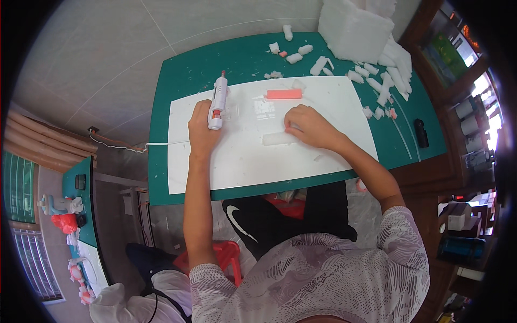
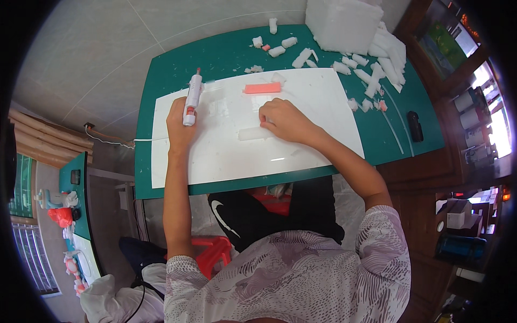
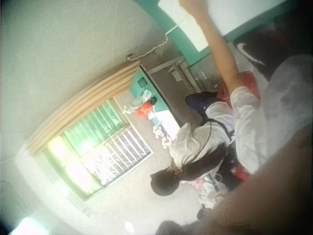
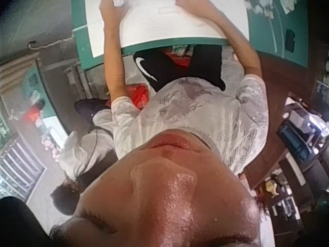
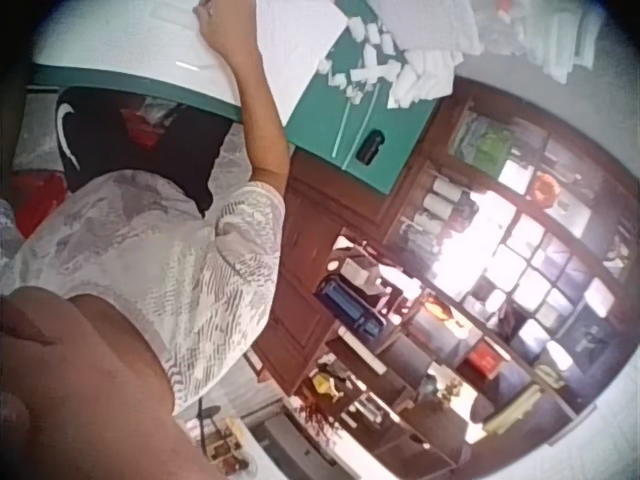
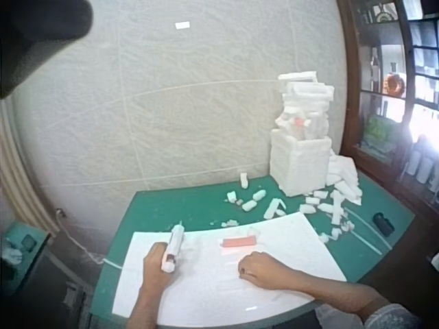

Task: Assemble small foam structures using a glue gun.

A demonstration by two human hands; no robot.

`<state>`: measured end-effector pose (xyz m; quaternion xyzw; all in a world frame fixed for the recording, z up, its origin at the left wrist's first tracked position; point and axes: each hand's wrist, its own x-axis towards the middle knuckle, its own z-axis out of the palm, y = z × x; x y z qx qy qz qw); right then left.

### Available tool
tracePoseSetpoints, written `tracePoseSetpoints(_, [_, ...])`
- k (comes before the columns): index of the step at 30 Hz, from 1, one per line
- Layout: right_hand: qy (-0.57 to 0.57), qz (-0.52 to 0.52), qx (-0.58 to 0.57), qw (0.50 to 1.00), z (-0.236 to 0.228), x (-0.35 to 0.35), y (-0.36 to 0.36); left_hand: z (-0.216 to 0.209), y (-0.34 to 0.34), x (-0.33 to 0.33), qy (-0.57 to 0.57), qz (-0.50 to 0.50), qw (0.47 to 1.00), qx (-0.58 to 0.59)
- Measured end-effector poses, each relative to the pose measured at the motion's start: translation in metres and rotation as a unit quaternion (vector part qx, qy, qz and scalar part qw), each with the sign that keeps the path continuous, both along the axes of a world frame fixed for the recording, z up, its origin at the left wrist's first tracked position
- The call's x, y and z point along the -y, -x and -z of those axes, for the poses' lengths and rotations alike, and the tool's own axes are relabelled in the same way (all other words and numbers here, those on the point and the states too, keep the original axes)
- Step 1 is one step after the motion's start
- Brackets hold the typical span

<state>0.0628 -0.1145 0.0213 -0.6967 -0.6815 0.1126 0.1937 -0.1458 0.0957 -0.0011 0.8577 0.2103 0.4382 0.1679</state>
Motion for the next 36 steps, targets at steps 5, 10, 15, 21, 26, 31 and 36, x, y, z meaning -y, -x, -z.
tracePoseSetpoints(5, [-0.056, -0.005, -0.028, 0.998, 0.006, 0.004, 0.002, 0.001, 0.002, -0.002, -0.008, 0.018, 1.000, -0.003])
tracePoseSetpoints(10, [-0.021, 0.052, -0.100, 0.993, -0.009, 0.001, 0.007, 0.000, 0.000, -0.003, -0.026, 0.028, 0.999, -0.001])
tracePoseSetpoints(15, [-0.142, 0.120, -0.145, 0.972, -0.019, -0.015, -0.002, -0.002, -0.005, 0.007, -0.081, 0.084, 0.993, 0.013])
tracePoseSetpoints(21, [-0.162, 0.139, -0.141, 0.967, -0.001, -0.028, -0.003, -0.003, -0.007, 0.020, -0.114, 0.135, 0.983, -0.049])
tracePoseSetpoints(26, [-0.170, 0.098, -0.074, 0.978, 0.017, -0.029, 0.001, -0.017, 0.005, 0.025, -0.147, 0.116, 0.975, -0.116])
tracePoseSetpoints(31, [-0.087, 0.089, -0.060, 0.990, 0.014, -0.030, 0.009, -0.021, 0.036, 0.048, -0.153, 0.094, 0.962, -0.207])
tracePoseSetpoints(36, [-0.076, 0.087, -0.072, 0.991, 0.020, -0.030, 0.006, -0.013, 0.042, 0.064, -0.148, 0.102, 0.960, -0.213])
